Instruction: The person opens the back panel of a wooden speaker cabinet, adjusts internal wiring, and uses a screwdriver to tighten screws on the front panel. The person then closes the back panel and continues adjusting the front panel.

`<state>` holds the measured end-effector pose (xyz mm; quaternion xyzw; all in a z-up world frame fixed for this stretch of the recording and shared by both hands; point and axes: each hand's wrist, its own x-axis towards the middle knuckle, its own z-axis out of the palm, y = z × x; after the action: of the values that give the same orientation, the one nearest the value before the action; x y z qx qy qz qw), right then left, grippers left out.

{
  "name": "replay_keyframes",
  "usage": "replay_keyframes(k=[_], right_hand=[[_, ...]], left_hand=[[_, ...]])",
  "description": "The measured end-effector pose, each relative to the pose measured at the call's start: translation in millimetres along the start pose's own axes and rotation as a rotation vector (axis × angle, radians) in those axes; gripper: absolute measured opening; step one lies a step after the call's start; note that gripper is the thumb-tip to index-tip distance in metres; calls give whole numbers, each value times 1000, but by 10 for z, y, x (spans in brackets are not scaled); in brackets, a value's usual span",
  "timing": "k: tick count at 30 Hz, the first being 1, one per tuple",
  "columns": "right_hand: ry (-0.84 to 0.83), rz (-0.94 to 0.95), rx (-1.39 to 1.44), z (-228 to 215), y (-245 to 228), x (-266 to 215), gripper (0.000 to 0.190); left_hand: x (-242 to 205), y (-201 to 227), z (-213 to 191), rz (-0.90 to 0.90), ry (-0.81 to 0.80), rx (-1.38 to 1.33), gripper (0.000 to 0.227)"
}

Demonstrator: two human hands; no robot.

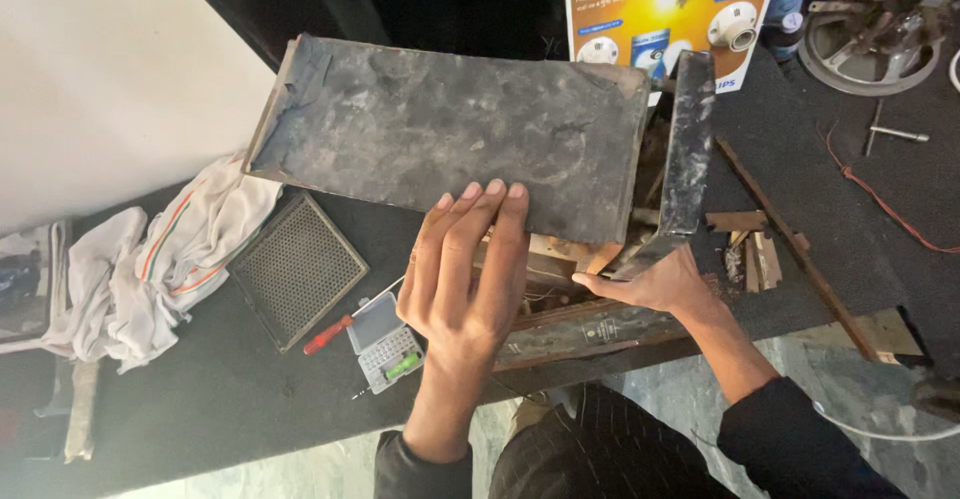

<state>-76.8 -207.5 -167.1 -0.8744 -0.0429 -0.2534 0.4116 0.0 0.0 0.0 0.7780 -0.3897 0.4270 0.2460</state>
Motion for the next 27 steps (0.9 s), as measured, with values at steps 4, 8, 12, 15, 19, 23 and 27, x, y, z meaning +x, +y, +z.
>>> replay_keyframes(k=[4, 8, 12, 15, 19, 23, 27], right_hand=[[12, 84, -14, -1, -38, -34, 60], [-14, 119, -50, 14, -30, -61, 62], [-82, 9, -132, 63, 7, -142, 54], [64, 11, 13, 122, 45, -176, 55], [-1, 70, -137, 161, 93, -191, 55], [-55, 25, -154, 173, 54, -172, 45], [-36, 11, -159, 98, -66, -76, 42]], left_hand=[[78, 49, -161, 0, -53, -63, 23], [113, 118, -277, -42, -83, -133, 29], [-36, 122, -365, -75, -29, -170, 30], [-341, 147, -384, -202, 133, -184, 30], [-911, 327, -338, -352, 91, -402, 35], [-1319, 495, -211, -322, -189, -300, 45], [-1442, 622, -60, -555, -324, -432, 46]])
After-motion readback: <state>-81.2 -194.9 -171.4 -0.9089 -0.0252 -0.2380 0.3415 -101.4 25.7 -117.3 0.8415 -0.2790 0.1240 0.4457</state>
